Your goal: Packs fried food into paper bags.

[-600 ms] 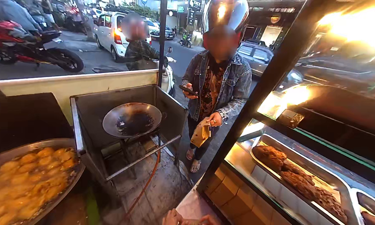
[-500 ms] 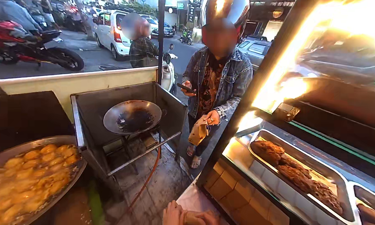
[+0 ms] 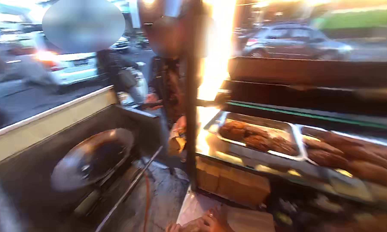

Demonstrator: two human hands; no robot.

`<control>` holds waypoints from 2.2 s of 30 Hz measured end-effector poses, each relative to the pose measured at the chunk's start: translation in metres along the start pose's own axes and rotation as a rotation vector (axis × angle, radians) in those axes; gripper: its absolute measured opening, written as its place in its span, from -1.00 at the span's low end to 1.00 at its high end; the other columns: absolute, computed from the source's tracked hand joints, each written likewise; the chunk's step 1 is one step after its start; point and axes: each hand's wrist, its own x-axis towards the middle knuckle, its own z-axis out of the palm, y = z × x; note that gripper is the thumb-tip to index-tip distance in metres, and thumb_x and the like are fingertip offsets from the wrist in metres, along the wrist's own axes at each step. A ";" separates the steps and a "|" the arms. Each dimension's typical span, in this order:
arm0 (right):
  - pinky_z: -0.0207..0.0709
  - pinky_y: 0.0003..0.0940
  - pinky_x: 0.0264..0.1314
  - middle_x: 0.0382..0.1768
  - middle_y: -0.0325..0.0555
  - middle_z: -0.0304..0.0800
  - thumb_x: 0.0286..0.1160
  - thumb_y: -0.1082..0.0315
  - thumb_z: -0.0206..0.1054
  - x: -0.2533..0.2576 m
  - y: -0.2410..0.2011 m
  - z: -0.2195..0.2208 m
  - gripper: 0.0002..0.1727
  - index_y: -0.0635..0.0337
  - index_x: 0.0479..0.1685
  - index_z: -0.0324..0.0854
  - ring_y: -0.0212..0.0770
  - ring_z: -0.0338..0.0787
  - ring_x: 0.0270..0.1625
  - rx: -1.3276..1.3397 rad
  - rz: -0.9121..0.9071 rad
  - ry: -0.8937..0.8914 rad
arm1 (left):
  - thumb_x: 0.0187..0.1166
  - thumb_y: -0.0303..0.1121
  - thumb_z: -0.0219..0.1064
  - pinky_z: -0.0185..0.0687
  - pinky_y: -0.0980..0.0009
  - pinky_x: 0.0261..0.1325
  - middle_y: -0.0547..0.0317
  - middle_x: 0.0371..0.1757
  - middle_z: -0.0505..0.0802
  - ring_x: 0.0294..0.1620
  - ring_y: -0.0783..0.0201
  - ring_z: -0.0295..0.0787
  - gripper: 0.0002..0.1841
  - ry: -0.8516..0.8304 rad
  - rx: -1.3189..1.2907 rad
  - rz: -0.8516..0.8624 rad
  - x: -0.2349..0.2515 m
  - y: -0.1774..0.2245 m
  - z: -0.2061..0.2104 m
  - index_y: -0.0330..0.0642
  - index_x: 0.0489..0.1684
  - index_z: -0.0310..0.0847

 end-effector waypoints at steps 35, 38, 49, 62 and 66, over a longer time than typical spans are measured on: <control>0.60 0.04 0.42 0.15 0.04 0.87 0.53 -0.16 0.35 0.339 -0.022 -0.041 -0.35 0.15 0.41 0.68 -0.04 0.81 0.28 0.554 1.121 0.756 | 0.75 0.34 -0.31 0.54 0.08 0.55 0.04 0.61 0.59 0.58 0.15 0.53 -0.20 -0.093 -1.675 -0.611 0.289 -0.169 0.013 -0.02 0.78 0.18; 0.68 0.03 0.25 0.01 -0.02 0.89 0.63 -0.02 0.29 0.330 -0.038 -0.041 -0.53 0.07 0.34 0.69 -0.07 0.85 0.13 0.530 1.076 0.764 | 0.71 0.36 -0.44 0.62 0.17 0.44 0.16 0.44 0.72 0.42 0.28 0.66 -0.20 0.048 -1.647 -0.791 0.275 -0.126 -0.019 0.07 0.68 0.30; 0.74 -0.19 0.08 -0.16 -0.06 0.89 0.74 0.22 0.24 0.230 -0.097 -0.034 -0.72 0.22 0.07 0.76 -0.24 0.87 -0.07 0.706 0.739 0.658 | 0.63 0.48 -0.43 0.58 0.08 0.41 0.12 0.59 0.52 0.52 0.21 0.52 -0.10 0.249 -1.349 -0.994 0.113 -0.080 -0.048 0.02 0.79 -0.04; 0.60 -0.25 0.52 0.20 0.07 0.86 0.73 0.29 0.26 0.001 -0.024 -0.025 -0.69 0.39 0.11 0.73 -0.20 0.80 0.35 0.812 0.698 0.440 | 0.50 0.61 -0.31 0.61 -0.29 0.25 -0.30 0.62 0.44 0.46 -0.29 0.55 0.03 -0.211 -1.576 -1.644 0.074 0.037 0.002 0.01 0.82 -0.06; 0.53 -0.23 0.61 0.33 0.02 0.80 0.73 0.24 0.26 -0.006 -0.020 -0.017 -0.63 0.31 0.29 0.69 -0.21 0.71 0.47 0.747 0.705 0.484 | 0.55 0.55 -0.27 0.62 -0.38 0.08 -0.25 0.49 0.57 0.36 -0.29 0.61 -0.09 -0.186 -1.562 -1.655 0.092 0.039 0.016 0.05 0.69 0.16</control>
